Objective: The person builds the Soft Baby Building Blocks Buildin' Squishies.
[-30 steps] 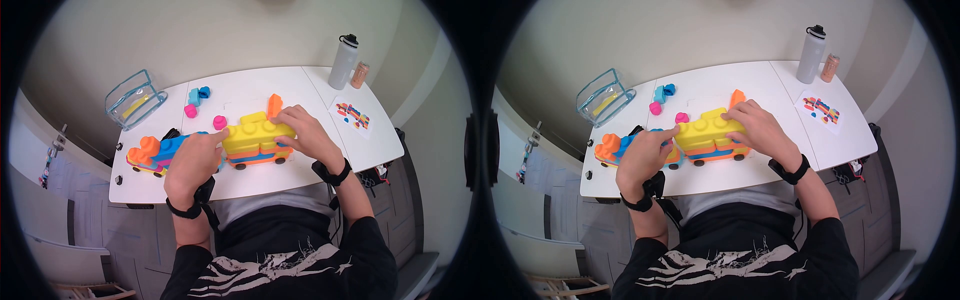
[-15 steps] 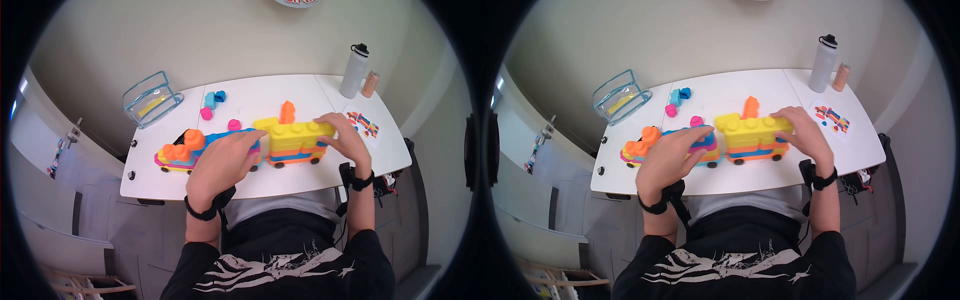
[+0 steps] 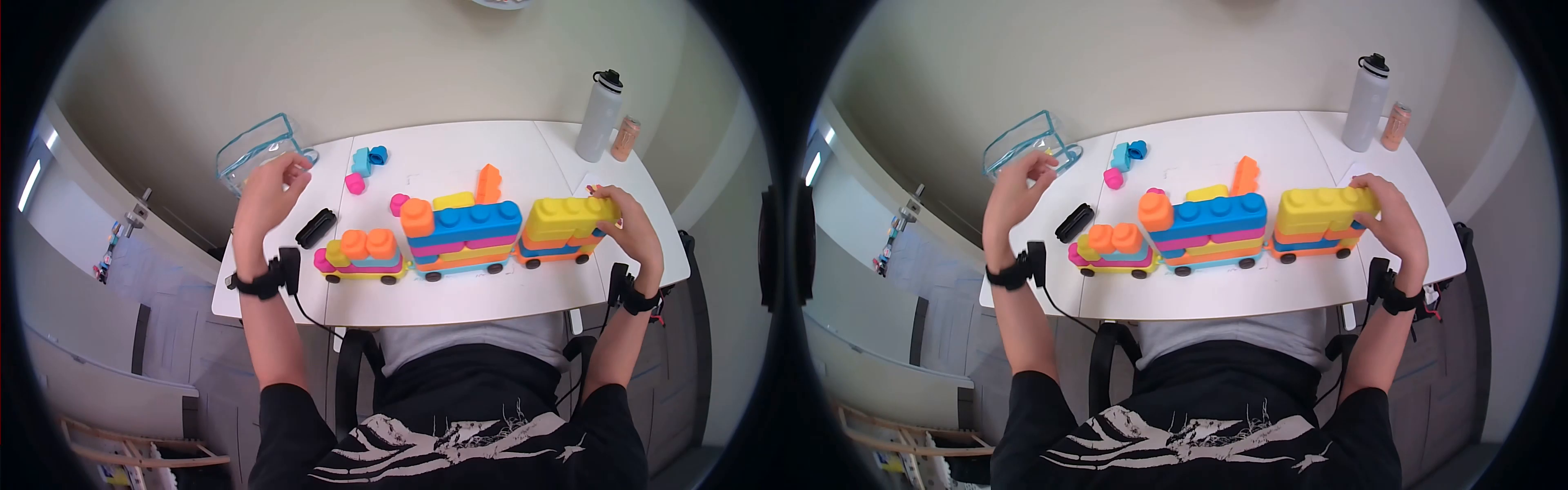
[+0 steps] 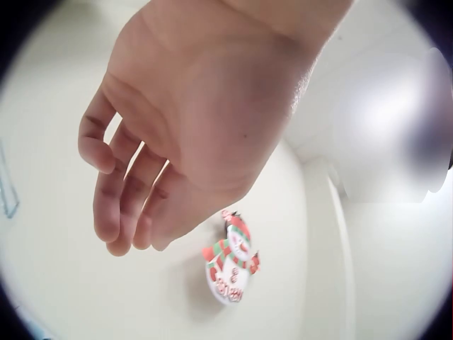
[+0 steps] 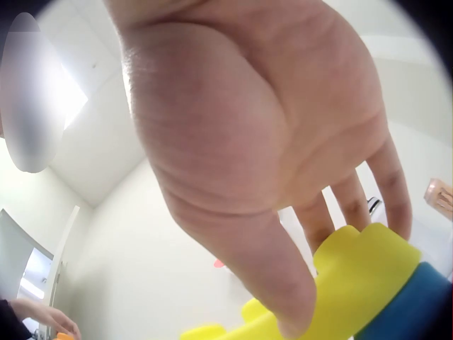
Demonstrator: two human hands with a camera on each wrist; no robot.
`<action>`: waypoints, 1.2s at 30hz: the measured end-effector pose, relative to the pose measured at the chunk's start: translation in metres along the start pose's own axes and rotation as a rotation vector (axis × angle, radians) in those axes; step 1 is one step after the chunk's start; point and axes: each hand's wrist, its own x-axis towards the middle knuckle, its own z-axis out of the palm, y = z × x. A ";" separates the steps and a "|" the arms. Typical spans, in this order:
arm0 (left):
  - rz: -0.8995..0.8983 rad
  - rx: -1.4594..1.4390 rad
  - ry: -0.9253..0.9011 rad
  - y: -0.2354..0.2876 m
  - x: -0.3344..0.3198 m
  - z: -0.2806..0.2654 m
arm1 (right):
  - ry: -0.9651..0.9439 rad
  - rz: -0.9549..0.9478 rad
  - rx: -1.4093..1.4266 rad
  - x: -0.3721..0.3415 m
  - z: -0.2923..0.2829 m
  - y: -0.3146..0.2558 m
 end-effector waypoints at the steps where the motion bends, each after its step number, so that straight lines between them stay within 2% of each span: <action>1: -0.019 -0.015 -0.053 -0.021 0.014 0.010 | -0.008 0.015 0.033 0.000 -0.003 0.003; 2: -0.024 -0.014 -0.052 -0.035 0.025 0.019 | -0.015 0.031 0.065 0.000 -0.005 0.006; 4: -0.151 0.058 -0.289 -0.059 0.049 0.037 | -0.011 0.054 0.049 -0.002 -0.007 0.013; 5: -0.151 0.057 -0.290 -0.071 0.061 0.046 | 0.013 0.027 0.025 -0.003 -0.007 0.018; 7: -0.235 0.030 -0.418 -0.094 0.084 0.066 | 0.036 0.007 0.000 -0.005 -0.007 0.022; 11: -0.305 -0.033 -0.429 -0.137 0.132 0.126 | 0.024 0.057 -0.006 -0.006 -0.008 0.020; 13: -0.319 0.335 -0.573 -0.139 0.151 0.155 | 0.026 0.066 -0.005 -0.006 -0.007 0.022; 16: -0.343 0.435 -0.538 -0.137 0.165 0.181 | 0.048 0.058 0.073 -0.008 -0.005 0.029; 18: -0.337 0.390 -0.563 -0.132 0.169 0.187 | 0.042 -0.028 0.064 -0.012 -0.004 0.024; 20: -0.346 0.422 -0.617 -0.128 0.171 0.200 | 0.060 0.006 0.099 -0.014 -0.005 0.017; 22: -0.417 0.332 -0.616 -0.129 0.169 0.211 | 0.036 0.032 0.075 -0.013 -0.008 0.009; 23: -0.399 0.410 -0.639 -0.137 0.173 0.216 | 0.037 0.039 0.033 -0.012 -0.007 0.008; 24: -0.354 0.424 -0.569 -0.146 0.172 0.220 | 0.042 0.058 0.035 -0.012 -0.006 0.009; 26: -0.355 0.351 -0.551 -0.170 0.175 0.225 | 0.065 0.020 0.023 -0.014 -0.004 0.013; 27: -0.341 0.351 -0.566 -0.173 0.172 0.225 | 0.078 -0.002 0.028 -0.016 -0.004 0.015; 29: -0.358 0.203 -0.437 -0.175 0.167 0.217 | 0.071 0.033 0.014 -0.016 -0.004 0.013; 32: -0.396 0.116 -0.429 -0.171 0.177 0.198 | 0.067 0.054 -0.014 -0.016 -0.001 0.021; 34: -0.287 0.084 -0.450 -0.146 0.179 0.164 | 0.111 -0.037 0.002 -0.017 0.002 0.028; 36: -0.016 0.125 -0.295 -0.138 0.180 0.134 | 0.103 0.035 0.096 -0.017 -0.003 0.033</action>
